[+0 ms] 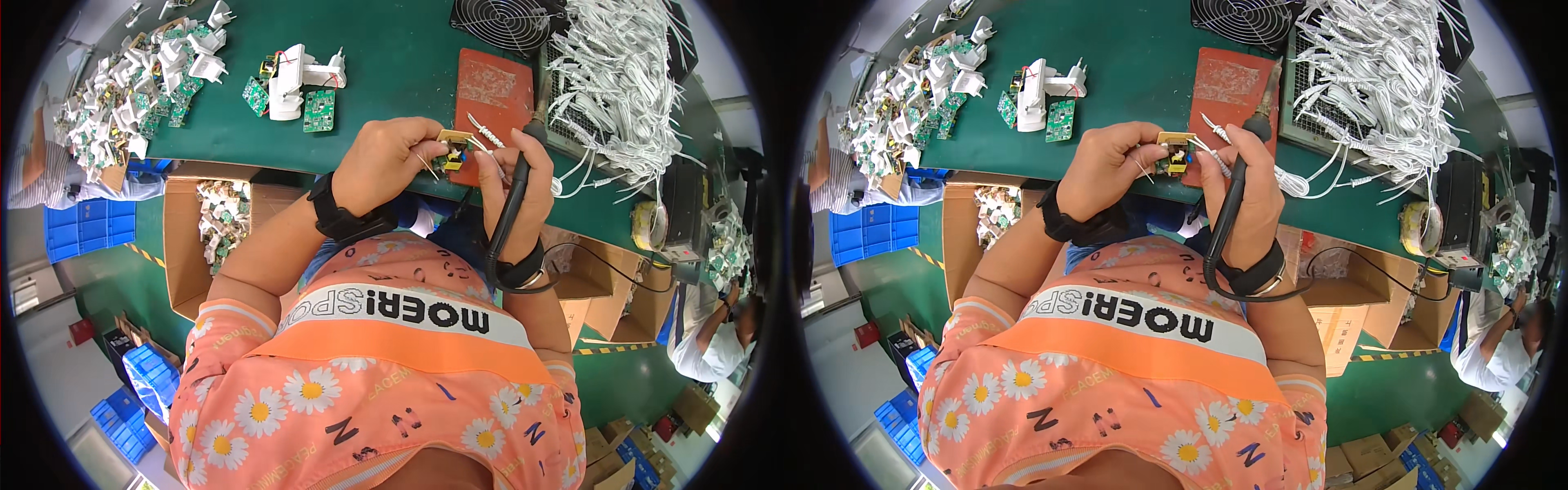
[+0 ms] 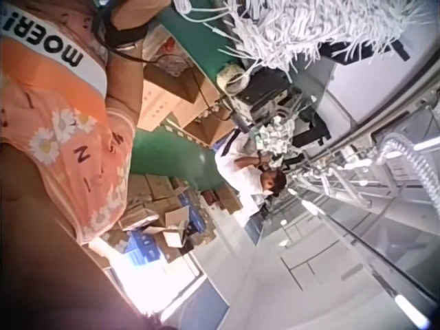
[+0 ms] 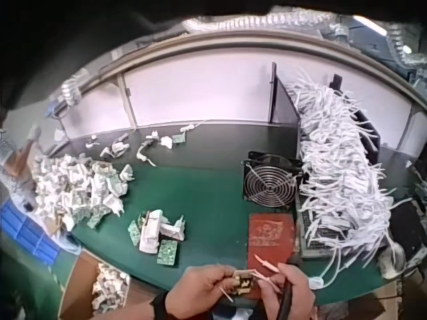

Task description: Soldering wires onto small circuit boards at a manual assembly station.

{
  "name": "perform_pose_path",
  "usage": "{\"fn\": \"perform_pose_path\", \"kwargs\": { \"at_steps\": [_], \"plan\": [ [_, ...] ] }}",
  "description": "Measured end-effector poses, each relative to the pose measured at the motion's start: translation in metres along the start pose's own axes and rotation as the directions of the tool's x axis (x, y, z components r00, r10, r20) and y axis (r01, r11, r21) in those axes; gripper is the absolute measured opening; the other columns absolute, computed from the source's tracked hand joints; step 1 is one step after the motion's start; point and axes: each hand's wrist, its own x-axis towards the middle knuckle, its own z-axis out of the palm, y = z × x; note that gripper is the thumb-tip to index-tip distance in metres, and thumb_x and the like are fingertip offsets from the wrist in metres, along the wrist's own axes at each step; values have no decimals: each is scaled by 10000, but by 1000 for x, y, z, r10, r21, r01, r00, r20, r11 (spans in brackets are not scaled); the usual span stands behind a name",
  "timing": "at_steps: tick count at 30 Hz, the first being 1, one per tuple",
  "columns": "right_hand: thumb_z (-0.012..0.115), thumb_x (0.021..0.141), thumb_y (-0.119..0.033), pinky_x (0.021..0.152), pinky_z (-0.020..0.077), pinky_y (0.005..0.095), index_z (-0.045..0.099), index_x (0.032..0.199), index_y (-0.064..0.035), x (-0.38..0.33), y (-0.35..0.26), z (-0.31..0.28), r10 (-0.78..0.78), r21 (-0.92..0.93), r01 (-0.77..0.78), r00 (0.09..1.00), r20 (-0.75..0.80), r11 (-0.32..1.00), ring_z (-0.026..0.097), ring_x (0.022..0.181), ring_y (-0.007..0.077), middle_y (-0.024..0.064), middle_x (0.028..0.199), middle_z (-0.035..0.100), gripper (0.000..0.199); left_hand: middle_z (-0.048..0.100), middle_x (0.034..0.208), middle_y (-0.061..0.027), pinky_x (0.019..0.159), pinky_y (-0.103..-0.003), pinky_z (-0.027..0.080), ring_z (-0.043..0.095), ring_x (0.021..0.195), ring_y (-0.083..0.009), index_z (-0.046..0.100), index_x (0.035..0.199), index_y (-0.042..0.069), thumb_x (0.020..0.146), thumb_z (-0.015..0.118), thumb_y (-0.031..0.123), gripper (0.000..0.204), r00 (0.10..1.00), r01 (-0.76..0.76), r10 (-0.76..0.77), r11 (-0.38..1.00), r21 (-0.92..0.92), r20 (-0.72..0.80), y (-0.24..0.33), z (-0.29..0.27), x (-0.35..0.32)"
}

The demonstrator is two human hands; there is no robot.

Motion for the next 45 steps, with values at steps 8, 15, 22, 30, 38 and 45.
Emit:
{"fn": "perform_pose_path", "kwargs": {
  "at_steps": [8, 15, 22, 30, 38, 45],
  "plan": [
    [687, 789, -18, 558, 436, 200, 467, 1171, -26, 1, -5, -1, -16, -66, 17, 1000, 10, 998, 558, 620, 79, 43, 709, 599, 441, 624, 742, -124, 548, -308, 474, 595, 632, -246, 621, 883, 12, 787, 644, 82, 121, 1000, -2, 1, 1000, 32, 13, 3, 3, 0],
    [683, 770, 11, 555, 448, 251, 495, 1145, -32, 4, 1, 0, -104, -91, 107, 994, 41, 990, 569, 596, 137, 62, 686, 592, 421, 597, 780, -97, 532, -321, 486, 602, 644, -242, 582, 845, 20, 729, 597, 75, 129, 895, -441, 426, 794, 419, 135, 2, -4, -3],
    [708, 680, 30, 600, 452, 350, 544, 1111, -52, 0, 2, -8, -214, -263, 301, 925, 313, 917, 577, 705, 267, 107, 781, 590, 467, 572, 893, -67, 505, -262, 476, 571, 670, -143, 572, 944, -5, 699, 563, 98, 266, 779, -623, 436, 452, 639, 451, -1, -7, -18],
    [728, 668, -1, 620, 448, 351, 528, 1139, -56, -2, 1, -6, -224, -163, 288, 918, 327, 944, 556, 697, 264, 93, 844, 609, 514, 494, 735, -33, 474, -225, 430, 510, 622, -150, 558, 715, 69, 684, 563, 157, 93, 742, -633, 500, 303, 713, 446, -2, -4, -20],
    [755, 655, -59, 656, 443, 348, 523, 1140, -48, -1, -1, 5, -208, -194, 279, 924, 322, 941, 552, 728, 252, 76, 878, 619, 538, 508, 761, -65, 522, -319, 474, 568, 689, -207, 571, 718, 39, 741, 595, 123, 90, 742, -637, 408, 677, 369, 532, 21, -44, 11],
    [757, 644, -54, 641, 438, 348, 525, 1136, -59, -2, 1, 8, -182, -199, 249, 935, 303, 948, 545, 723, 255, 75, 867, 619, 544, 547, 869, -118, 621, -339, 471, 575, 733, -291, 555, 875, -2, 780, 605, 43, 116, 926, -252, 223, 966, 60, 305, 13, -28, 25]
  ]
}}
